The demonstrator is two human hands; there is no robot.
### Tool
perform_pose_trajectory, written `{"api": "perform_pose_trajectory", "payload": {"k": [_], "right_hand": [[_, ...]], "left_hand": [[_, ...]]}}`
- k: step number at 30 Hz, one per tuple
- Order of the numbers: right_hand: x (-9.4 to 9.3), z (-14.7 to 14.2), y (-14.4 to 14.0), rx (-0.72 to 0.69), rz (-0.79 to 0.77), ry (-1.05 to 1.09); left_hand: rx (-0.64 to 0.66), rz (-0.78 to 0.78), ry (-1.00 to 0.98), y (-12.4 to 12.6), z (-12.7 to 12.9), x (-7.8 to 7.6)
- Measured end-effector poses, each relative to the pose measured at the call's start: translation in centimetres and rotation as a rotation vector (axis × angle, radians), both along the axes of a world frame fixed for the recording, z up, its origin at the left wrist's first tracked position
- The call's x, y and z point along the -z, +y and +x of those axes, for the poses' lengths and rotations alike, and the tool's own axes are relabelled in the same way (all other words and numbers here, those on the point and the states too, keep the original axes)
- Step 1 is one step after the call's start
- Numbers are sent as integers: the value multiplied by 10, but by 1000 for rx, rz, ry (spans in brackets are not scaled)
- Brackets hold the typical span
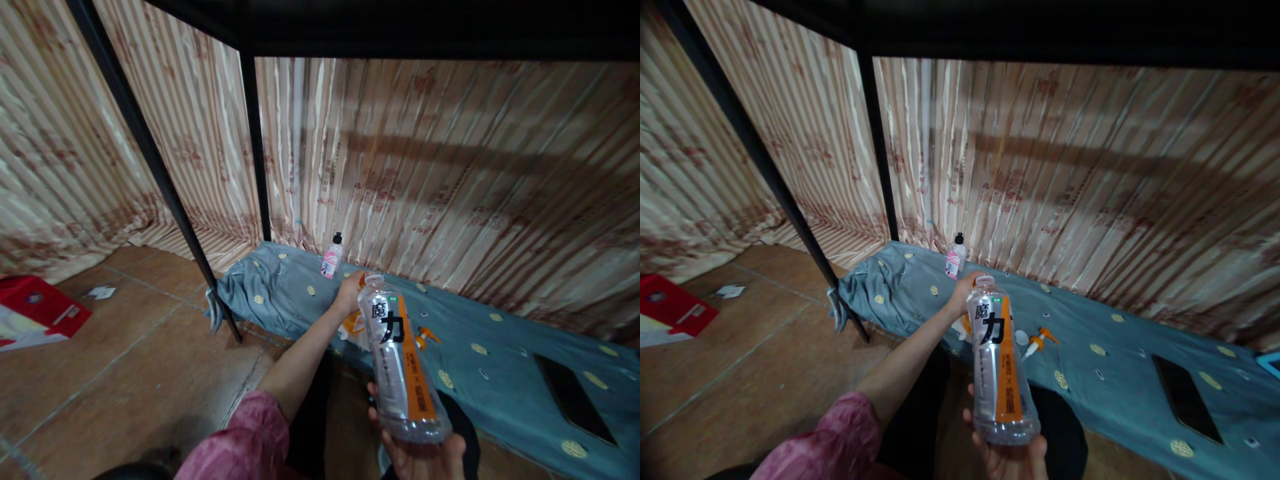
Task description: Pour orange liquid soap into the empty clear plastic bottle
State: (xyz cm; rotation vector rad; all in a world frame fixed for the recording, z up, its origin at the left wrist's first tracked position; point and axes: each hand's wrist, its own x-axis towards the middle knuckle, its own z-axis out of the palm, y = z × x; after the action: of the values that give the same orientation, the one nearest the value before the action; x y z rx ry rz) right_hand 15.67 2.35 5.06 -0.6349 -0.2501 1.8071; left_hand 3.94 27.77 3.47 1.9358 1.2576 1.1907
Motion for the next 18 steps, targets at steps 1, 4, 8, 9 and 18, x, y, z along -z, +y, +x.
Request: {"api": "perform_pose_trajectory", "payload": {"k": [1,4,8,9,18], "right_hand": [[0,0,0,-4,2,-2],[1,0,-1,-13,8,11],[-1,0,-4,-12,-3,41],[-2,-1,-4,-14,-7,45],[-5,-3,-4,-13,-6,46]], "left_hand": [[0,-2,-4,0,0,0],[-5,-25,-12,-2,-1,-3],[-8,-21,6,-3,-1,-4],[-8,-13,11,-2,-1,-3],[-2,-14,-21,0,0,1]]}}
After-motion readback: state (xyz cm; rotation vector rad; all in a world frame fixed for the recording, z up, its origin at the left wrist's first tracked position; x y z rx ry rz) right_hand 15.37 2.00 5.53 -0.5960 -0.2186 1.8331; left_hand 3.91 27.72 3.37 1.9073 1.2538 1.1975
